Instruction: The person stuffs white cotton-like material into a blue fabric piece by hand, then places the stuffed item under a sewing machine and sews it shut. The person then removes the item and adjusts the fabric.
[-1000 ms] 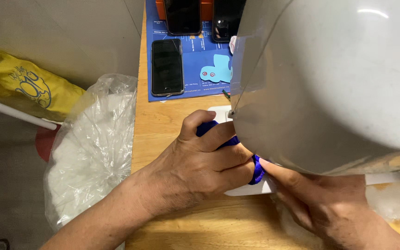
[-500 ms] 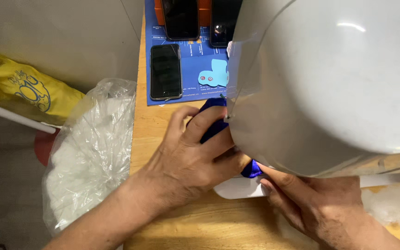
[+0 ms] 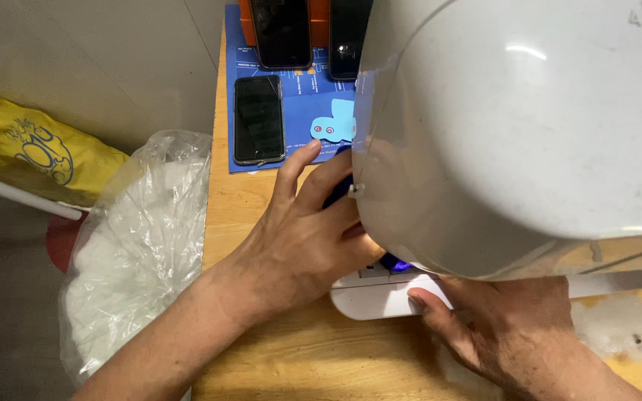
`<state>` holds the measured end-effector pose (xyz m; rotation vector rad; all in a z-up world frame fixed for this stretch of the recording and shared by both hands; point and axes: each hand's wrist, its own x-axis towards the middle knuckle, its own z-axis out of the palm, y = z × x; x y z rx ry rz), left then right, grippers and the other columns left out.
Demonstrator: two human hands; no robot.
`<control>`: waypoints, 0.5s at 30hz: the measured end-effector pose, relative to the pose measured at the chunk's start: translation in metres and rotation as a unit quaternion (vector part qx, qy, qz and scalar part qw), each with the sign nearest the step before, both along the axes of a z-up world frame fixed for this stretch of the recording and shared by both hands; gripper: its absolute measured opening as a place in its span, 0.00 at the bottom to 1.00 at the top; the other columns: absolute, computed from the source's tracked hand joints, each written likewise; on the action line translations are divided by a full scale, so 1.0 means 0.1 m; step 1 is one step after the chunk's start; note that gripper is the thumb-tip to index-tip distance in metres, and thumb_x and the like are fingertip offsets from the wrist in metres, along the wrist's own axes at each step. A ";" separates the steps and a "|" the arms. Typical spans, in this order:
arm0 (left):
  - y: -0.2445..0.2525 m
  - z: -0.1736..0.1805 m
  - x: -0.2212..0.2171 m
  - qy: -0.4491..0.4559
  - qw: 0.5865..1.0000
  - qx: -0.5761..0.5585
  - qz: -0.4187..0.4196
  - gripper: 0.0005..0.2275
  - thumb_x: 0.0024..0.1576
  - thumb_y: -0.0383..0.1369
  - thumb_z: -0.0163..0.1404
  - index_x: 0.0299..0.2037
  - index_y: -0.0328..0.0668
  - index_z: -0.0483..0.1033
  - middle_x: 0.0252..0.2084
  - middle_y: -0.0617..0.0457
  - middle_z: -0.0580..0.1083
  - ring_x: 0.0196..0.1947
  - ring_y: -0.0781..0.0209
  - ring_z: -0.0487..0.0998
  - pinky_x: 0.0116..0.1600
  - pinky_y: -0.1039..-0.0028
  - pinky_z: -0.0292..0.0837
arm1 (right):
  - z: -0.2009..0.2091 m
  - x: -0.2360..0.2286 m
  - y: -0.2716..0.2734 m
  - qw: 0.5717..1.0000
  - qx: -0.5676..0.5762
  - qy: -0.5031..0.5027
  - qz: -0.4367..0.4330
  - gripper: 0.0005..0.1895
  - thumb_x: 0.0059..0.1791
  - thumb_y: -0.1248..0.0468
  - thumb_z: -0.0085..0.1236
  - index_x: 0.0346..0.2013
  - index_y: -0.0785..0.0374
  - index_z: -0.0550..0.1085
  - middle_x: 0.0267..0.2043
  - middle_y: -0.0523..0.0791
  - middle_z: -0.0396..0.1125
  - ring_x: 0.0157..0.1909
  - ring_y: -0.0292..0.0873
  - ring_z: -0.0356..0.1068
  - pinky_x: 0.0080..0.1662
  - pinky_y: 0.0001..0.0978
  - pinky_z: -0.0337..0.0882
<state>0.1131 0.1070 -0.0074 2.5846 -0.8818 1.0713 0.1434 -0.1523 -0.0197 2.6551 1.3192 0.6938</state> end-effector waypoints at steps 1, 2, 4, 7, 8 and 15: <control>0.00 0.04 -0.04 0.013 0.999 -0.024 -0.027 0.13 0.56 0.14 0.44 0.38 0.48 0.74 0.39 0.54 0.71 0.59 0.42 0.68 0.66 0.41 0.57 | 0.00 0.00 0.00 1.000 0.001 0.001 -0.003 0.31 0.50 0.38 0.39 0.66 0.38 0.68 0.50 0.36 0.75 0.35 0.50 0.76 0.27 0.46 0.71; 0.00 0.07 -0.07 0.026 0.997 -0.048 -0.055 0.11 0.60 0.16 0.46 0.39 0.44 0.78 0.42 0.52 0.74 0.58 0.41 0.68 0.63 0.38 0.59 | -0.01 0.01 0.01 1.000 0.001 0.003 -0.007 0.32 0.49 0.37 0.40 0.65 0.40 0.69 0.55 0.40 0.74 0.40 0.54 0.76 0.29 0.48 0.73; -0.03 0.08 -0.12 0.013 0.998 -0.039 -0.048 0.10 0.62 0.18 0.45 0.42 0.41 0.79 0.43 0.55 0.74 0.59 0.43 0.66 0.61 0.41 0.62 | -0.16 0.02 -0.07 1.000 0.009 -0.016 -0.009 0.31 0.48 0.36 0.44 0.62 0.39 0.71 0.56 0.39 0.74 0.43 0.53 0.76 0.32 0.49 0.74; -0.05 0.11 -0.15 0.024 0.998 -0.034 -0.052 0.10 0.64 0.20 0.43 0.45 0.41 0.78 0.42 0.57 0.75 0.58 0.42 0.67 0.60 0.43 0.64 | -0.15 0.05 -0.09 1.000 -0.003 -0.025 -0.003 0.31 0.48 0.35 0.43 0.61 0.40 0.71 0.60 0.42 0.71 0.53 0.56 0.73 0.47 0.52 0.72; -0.04 0.12 -0.15 0.046 0.996 -0.034 -0.064 0.09 0.65 0.22 0.42 0.46 0.44 0.76 0.40 0.55 0.75 0.56 0.40 0.70 0.61 0.43 0.63 | -0.11 0.06 -0.08 1.000 -0.019 -0.015 0.003 0.32 0.49 0.36 0.40 0.63 0.43 0.68 0.63 0.45 0.68 0.60 0.59 0.70 0.58 0.55 0.69; -0.02 0.01 -0.01 0.106 0.976 -0.120 -0.144 0.13 0.59 0.14 0.50 0.48 0.41 0.75 0.44 0.52 0.72 0.60 0.30 0.68 0.57 0.44 0.66 | 0.02 0.05 -0.11 0.988 0.110 0.061 0.090 0.21 0.48 0.46 0.57 0.52 0.50 0.77 0.50 0.43 0.74 0.51 0.53 0.73 0.60 0.52 0.68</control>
